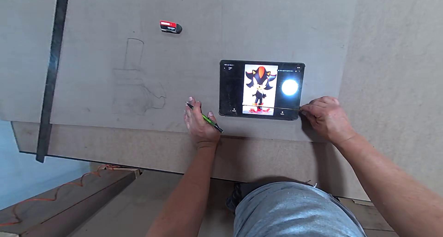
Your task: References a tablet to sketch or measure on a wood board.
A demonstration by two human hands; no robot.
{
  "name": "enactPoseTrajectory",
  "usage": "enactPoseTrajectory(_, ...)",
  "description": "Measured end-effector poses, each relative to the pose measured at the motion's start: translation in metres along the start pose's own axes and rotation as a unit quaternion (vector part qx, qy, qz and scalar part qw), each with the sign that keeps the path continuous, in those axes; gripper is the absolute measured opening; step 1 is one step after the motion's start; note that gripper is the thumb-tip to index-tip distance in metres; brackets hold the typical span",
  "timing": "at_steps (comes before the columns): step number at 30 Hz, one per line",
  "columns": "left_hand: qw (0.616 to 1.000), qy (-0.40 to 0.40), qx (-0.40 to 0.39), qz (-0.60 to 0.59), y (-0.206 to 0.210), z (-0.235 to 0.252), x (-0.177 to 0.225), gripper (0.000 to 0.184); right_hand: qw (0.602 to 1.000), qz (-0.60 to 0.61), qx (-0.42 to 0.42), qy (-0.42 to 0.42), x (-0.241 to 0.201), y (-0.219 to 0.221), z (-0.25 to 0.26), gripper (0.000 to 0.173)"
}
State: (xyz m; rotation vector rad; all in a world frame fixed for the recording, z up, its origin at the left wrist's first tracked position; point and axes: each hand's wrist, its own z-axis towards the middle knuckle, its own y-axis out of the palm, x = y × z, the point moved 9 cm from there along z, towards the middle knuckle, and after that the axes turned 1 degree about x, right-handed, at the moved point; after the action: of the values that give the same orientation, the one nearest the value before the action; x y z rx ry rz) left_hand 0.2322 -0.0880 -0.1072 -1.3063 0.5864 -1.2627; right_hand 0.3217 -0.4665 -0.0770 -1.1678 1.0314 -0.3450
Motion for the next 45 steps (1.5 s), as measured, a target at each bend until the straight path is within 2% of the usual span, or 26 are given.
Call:
enactPoseTrajectory(16, 1.000, 0.011, 0.000, 0.000, 0.000, 0.000, 0.002, 0.050, 1.000, -0.005, 0.013, 0.009, 0.001, -0.001, -0.004, 0.027)
enactPoseTrajectory(18, 1.000, 0.006, -0.004, 0.003, 0.001, 0.000, 0.002, 0.051, 0.998, 0.010, 0.030, 0.048, -0.001, -0.007, -0.012, 0.027)
enactPoseTrajectory(20, 1.000, -0.002, -0.006, 0.004, 0.001, 0.001, 0.000, 0.050, 0.988, 0.053, 0.051, 0.133, -0.006, -0.014, -0.026, 0.030)
enactPoseTrajectory(24, 0.999, -0.009, -0.048, -0.001, 0.002, 0.001, 0.000, 0.050, 0.939, 0.161, 0.083, 0.293, -0.024, -0.001, -0.071, 0.037)
enactPoseTrajectory(26, 0.993, 0.026, -0.111, -0.006, 0.005, 0.003, 0.011, 0.046, 0.916, 0.192, 0.094, 0.339, -0.044, 0.011, -0.091, 0.041)
enactPoseTrajectory(28, 0.977, 0.104, -0.184, -0.022, 0.007, 0.001, 0.032, 0.045, 0.900, 0.219, 0.110, 0.360, -0.065, 0.026, -0.104, 0.039)
enactPoseTrajectory(30, 0.959, 0.184, -0.212, -0.031, 0.009, -0.007, 0.041, 0.047, 0.888, 0.241, 0.130, 0.370, -0.083, 0.041, -0.110, 0.033)
enactPoseTrajectory(32, 0.928, 0.289, -0.227, -0.058, 0.008, -0.014, 0.045, 0.042, 0.880, 0.238, 0.155, 0.382, -0.096, 0.052, -0.107, 0.032)
enactPoseTrajectory(34, 0.881, 0.379, -0.270, -0.087, 0.010, -0.019, 0.046, 0.043, 0.874, 0.215, 0.178, 0.397, -0.103, 0.061, -0.099, 0.032)
enactPoseTrajectory(36, 0.860, 0.405, -0.291, -0.107, 0.011, -0.017, 0.042, 0.044, 0.876, 0.174, 0.205, 0.401, -0.106, 0.062, -0.088, 0.033)
enactPoseTrajectory(41, 0.863, 0.397, -0.277, -0.143, 0.014, -0.015, 0.037, 0.047, 0.866, 0.099, 0.222, 0.437, -0.098, 0.051, -0.077, 0.032)
enactPoseTrajectory(45, 0.864, 0.413, -0.255, -0.132, 0.017, -0.017, 0.032, 0.048, 0.879, 0.065, 0.236, 0.410, -0.088, 0.042, -0.081, 0.033)
